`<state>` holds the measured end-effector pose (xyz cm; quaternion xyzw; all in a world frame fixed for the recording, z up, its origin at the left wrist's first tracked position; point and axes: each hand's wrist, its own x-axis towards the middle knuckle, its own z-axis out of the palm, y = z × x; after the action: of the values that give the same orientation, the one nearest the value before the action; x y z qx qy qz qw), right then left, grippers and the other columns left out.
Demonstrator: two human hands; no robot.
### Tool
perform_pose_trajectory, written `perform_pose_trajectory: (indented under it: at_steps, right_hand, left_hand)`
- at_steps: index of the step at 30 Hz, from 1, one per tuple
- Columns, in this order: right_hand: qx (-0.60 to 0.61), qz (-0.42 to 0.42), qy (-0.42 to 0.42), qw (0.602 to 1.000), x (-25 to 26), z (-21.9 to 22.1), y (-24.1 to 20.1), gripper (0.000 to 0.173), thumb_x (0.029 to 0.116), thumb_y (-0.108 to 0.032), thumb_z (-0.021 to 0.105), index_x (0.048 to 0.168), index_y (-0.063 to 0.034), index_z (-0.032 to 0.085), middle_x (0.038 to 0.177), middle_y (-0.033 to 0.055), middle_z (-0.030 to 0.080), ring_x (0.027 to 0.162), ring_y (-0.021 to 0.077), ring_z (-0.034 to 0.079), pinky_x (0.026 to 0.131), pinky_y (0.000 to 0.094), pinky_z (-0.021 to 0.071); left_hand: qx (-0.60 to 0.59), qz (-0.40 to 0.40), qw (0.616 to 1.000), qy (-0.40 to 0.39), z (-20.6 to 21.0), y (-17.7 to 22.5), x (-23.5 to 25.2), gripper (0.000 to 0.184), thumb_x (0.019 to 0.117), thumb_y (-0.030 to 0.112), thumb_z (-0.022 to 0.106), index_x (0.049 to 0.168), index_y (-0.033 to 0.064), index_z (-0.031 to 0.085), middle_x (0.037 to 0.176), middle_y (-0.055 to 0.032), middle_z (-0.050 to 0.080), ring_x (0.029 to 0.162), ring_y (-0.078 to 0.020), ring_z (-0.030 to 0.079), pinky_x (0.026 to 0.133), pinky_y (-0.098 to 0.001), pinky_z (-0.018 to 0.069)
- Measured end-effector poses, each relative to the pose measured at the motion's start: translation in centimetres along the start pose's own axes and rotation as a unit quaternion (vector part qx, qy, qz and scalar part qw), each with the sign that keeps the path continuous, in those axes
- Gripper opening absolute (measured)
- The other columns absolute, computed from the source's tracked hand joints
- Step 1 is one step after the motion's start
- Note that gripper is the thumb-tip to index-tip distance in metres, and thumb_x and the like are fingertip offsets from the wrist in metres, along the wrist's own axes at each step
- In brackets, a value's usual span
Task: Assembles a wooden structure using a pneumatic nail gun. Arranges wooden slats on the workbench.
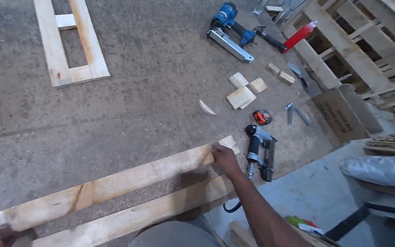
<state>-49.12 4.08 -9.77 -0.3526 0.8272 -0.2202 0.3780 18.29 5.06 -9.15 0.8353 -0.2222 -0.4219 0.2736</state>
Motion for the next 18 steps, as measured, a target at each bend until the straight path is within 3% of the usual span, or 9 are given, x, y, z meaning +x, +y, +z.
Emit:
perform_pose_trajectory:
  at_steps: [3, 5, 18]
  right_hand:
    - [0.01, -0.025, 0.008, 1.0, 0.3, 0.1, 0.5, 0.03, 0.1044, -0.016, 0.058, 0.13, -0.0051, 0.068, 0.121, 0.0163, 0.07, 0.107, 0.0291, 0.068, 0.094, 0.0547, 0.0551]
    - [0.037, -0.032, 0.022, 0.999, 0.4, 0.4, 1.2, 0.029, 0.1024, -0.014, 0.06, 0.129, -0.0039, 0.067, 0.112, 0.017, 0.071, 0.093, 0.0281, 0.069, 0.084, 0.0535, 0.0574]
    - [0.11, 0.001, 0.058, 0.992, 0.6, 0.6, 2.6, 0.035, 0.1017, -0.012, 0.06, 0.136, -0.0034, 0.063, 0.116, 0.0195, 0.068, 0.09, 0.0276, 0.067, 0.081, 0.0511, 0.0566]
  left_hand:
    - [-0.048, 0.022, 0.997, 0.048, 0.6, 0.0, 0.1, 0.04, 0.1026, 0.009, 0.052, 0.143, 0.0064, 0.051, 0.114, -0.0138, 0.065, 0.084, -0.0186, 0.066, 0.072, -0.0394, 0.0593]
    - [-0.084, 0.027, 0.994, 0.059, 0.8, 0.5, -0.2, 0.042, 0.1013, 0.004, 0.053, 0.143, 0.0054, 0.052, 0.115, -0.016, 0.065, 0.085, -0.0217, 0.067, 0.074, -0.0414, 0.06]
    - [-0.129, 0.027, 0.988, 0.078, 1.3, 0.0, 0.0, 0.039, 0.102, 0.002, 0.055, 0.141, 0.0044, 0.056, 0.113, -0.0175, 0.068, 0.083, -0.0235, 0.069, 0.073, -0.0406, 0.0601]
